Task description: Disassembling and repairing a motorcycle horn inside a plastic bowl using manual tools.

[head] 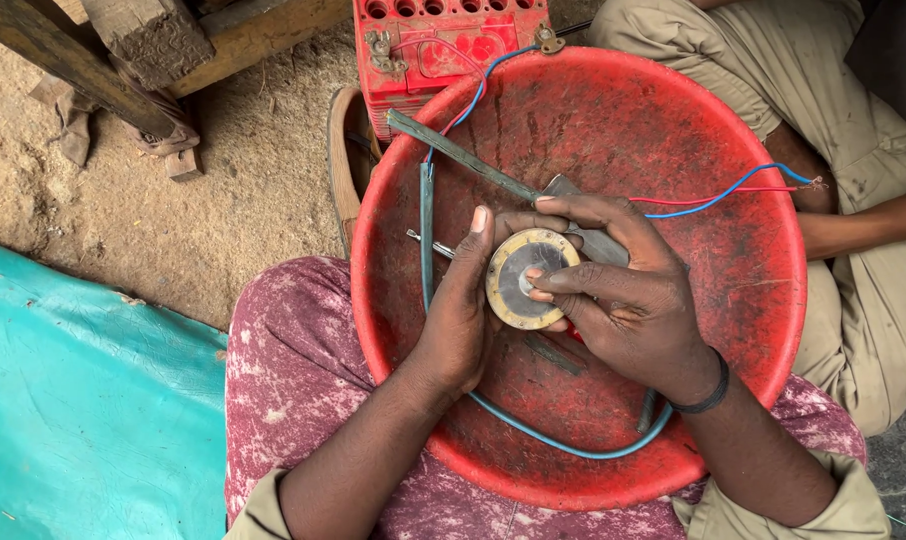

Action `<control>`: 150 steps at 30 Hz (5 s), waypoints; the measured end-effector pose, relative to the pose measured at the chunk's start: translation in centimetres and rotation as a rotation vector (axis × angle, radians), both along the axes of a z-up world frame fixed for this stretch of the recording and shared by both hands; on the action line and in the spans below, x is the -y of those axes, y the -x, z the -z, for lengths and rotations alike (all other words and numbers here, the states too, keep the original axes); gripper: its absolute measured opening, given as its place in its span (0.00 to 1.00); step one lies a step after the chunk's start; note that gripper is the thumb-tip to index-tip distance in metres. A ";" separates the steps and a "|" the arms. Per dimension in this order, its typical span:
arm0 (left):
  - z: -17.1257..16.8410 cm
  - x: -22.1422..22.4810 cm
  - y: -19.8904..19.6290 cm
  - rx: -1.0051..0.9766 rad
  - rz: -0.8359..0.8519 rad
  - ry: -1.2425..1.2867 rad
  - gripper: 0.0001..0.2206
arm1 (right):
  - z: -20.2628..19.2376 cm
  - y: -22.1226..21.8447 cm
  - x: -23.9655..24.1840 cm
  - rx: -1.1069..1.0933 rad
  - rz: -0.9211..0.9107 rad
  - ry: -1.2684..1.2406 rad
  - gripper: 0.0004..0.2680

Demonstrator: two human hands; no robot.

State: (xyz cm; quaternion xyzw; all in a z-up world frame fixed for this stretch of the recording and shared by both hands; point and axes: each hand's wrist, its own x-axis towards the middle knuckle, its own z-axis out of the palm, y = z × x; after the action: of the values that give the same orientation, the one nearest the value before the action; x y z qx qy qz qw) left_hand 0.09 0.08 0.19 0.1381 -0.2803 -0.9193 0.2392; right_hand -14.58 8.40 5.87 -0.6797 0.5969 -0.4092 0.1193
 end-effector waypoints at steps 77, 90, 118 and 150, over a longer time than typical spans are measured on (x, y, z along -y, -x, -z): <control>-0.8 0.6 0.6 0.329 -0.190 0.113 0.18 | 12.6 31.4 -7.8 -0.372 0.783 -0.699 0.12; -1.7 0.5 0.2 0.271 -0.123 0.054 0.18 | 17.4 33.5 -6.0 -0.488 0.756 -0.579 0.09; -1.4 0.4 0.1 0.322 -0.111 0.041 0.17 | -1.7 21.4 -10.3 0.272 0.772 0.337 0.11; -0.1 1.0 0.1 0.314 -0.225 -0.020 0.16 | -1.1 12.1 -9.0 0.634 0.518 0.119 0.04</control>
State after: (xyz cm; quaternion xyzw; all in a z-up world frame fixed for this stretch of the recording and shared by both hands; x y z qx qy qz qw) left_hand -0.02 -0.89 0.30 0.3126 -0.2878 -0.8568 0.2922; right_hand -26.71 17.44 6.99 -0.3528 0.6573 -0.6486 0.1507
